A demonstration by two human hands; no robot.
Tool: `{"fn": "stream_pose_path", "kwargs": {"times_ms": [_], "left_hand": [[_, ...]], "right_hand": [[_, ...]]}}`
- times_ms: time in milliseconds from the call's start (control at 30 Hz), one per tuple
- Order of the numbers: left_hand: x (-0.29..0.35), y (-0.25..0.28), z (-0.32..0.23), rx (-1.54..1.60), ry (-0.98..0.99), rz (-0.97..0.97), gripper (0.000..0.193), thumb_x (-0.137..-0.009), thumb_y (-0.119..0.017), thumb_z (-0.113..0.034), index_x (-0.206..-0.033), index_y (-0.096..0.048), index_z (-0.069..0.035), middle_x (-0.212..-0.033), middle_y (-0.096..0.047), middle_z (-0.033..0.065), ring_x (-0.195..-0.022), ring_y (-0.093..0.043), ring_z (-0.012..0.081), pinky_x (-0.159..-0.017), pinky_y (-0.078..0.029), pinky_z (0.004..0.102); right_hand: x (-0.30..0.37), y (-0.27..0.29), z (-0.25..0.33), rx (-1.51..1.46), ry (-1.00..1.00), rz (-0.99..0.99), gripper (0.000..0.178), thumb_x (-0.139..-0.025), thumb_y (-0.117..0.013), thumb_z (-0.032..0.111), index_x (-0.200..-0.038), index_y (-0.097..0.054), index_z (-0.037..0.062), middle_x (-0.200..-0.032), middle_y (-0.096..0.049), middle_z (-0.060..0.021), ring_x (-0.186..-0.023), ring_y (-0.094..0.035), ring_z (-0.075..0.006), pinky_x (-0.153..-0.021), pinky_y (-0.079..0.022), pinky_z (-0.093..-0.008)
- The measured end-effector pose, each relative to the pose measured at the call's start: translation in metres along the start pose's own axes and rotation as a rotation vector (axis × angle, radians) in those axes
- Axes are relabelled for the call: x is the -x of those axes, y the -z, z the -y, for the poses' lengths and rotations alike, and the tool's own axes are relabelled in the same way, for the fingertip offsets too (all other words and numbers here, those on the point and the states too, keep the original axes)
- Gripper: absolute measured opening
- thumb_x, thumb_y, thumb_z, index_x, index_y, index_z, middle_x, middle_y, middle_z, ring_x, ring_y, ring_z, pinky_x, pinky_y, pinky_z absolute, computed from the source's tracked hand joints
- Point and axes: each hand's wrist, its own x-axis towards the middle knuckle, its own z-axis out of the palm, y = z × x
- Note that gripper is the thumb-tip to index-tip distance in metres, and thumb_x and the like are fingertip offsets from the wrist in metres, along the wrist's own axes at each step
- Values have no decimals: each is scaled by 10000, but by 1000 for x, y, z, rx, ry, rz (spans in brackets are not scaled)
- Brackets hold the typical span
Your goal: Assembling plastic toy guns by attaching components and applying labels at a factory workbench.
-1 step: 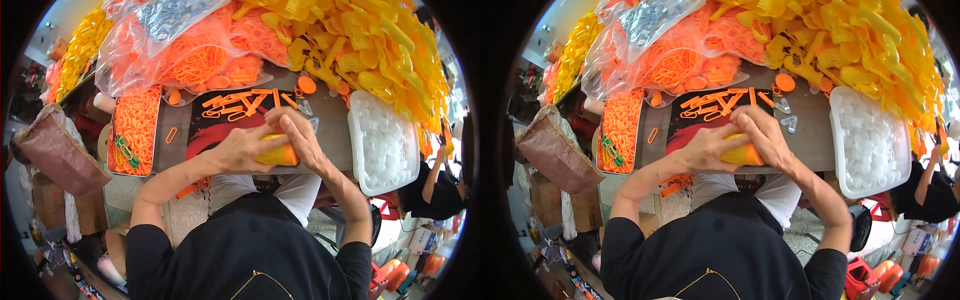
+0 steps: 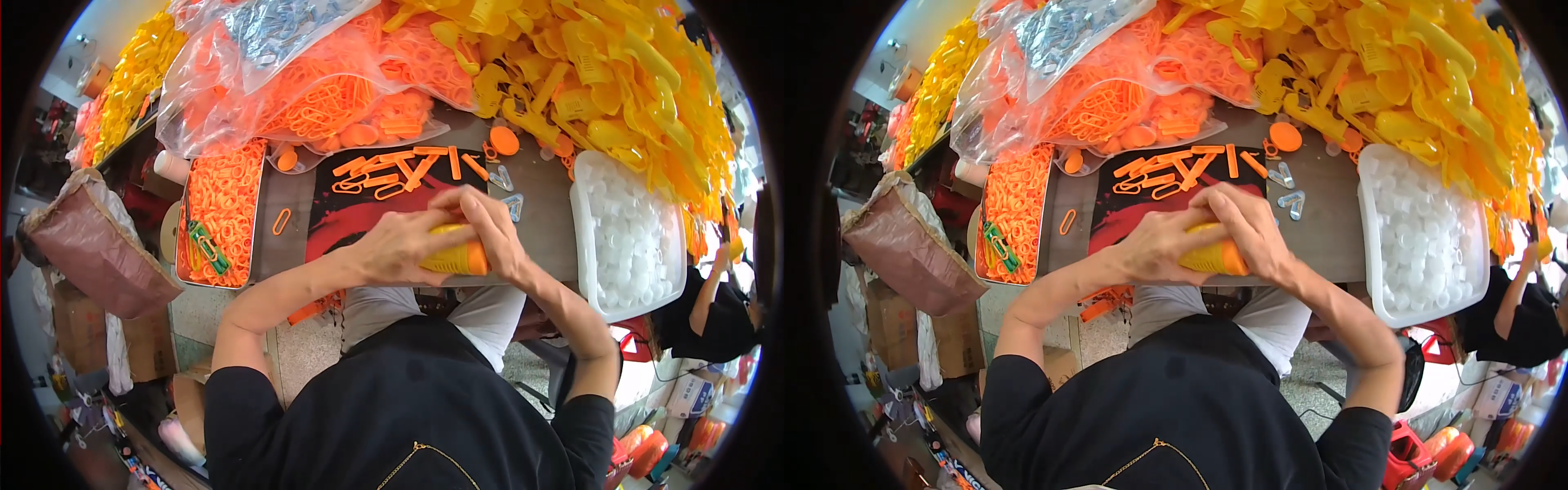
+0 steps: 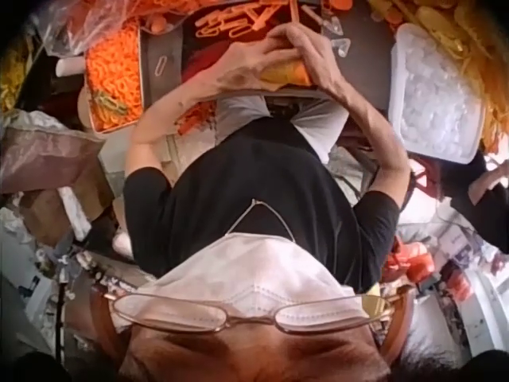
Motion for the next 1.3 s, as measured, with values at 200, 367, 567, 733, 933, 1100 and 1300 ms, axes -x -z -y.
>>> {"fn": "stream_pose_path", "kwargs": {"times_ms": [200,367,567,733,933,1100,1300], "left_hand": [[5,-6,10,-47,-105,-17,820,-643,-848,-228,-1409,-556,-207,-1190,-601,120,-864,-689,333,-679,-579,420],[13,0,9,16,86,-89,822,-660,-848,-217,-1421,-540,-175,-1224,-595,109,-991,-669,334,-753,-579,413],[85,21,-9,1157,527,-630,653,-957,-612,-192,-1534,-341,-49,-1411,-538,140,-1206,-609,223,-1039,-491,380],[150,22,5,1665,459,-1100,773,-934,-646,-531,-1484,-378,-59,-1194,-605,140,-1048,-635,259,-1024,-482,518],[131,13,14,1850,230,-944,665,-950,-547,-554,-1371,-484,-43,-1154,-611,137,-1046,-607,285,-1116,-389,562],[91,9,32,1751,414,-937,651,-1017,-508,-523,-1444,-455,-35,-1246,-626,141,-1189,-607,324,-1050,-481,497],[19,-13,30,1374,406,-950,464,-1069,-513,-348,-1447,-344,-137,-1239,-548,71,-1114,-595,186,-955,-505,374]], "right_hand": [[8,-13,-14,67,262,-100,301,-1009,-427,176,-1038,-639,-36,-995,-662,-177,-895,-668,-278,-817,-518,-359],[-23,-12,-4,59,62,-50,347,-1029,-452,246,-1018,-639,-47,-973,-672,-168,-915,-653,-233,-814,-510,-335],[-73,-27,-61,498,193,-188,134,-945,-648,134,-981,-708,20,-952,-687,-98,-912,-642,-242,-805,-506,-369],[-118,-72,-102,1192,513,39,79,-802,-701,146,-842,-702,77,-849,-657,-62,-956,-602,-259,-872,-457,-413],[-145,-65,-111,1264,587,158,72,-752,-711,143,-790,-691,86,-808,-650,-57,-903,-604,-239,-854,-464,-396],[-99,-28,-25,-329,-143,-111,130,-951,-634,161,-940,-576,45,-756,-618,-17,-568,-525,-65,-480,-379,-223],[-3,-60,11,-775,-241,-273,142,-1012,-620,166,-980,-517,73,-956,-727,-170,-703,-680,-154,-540,-524,-247]]}}
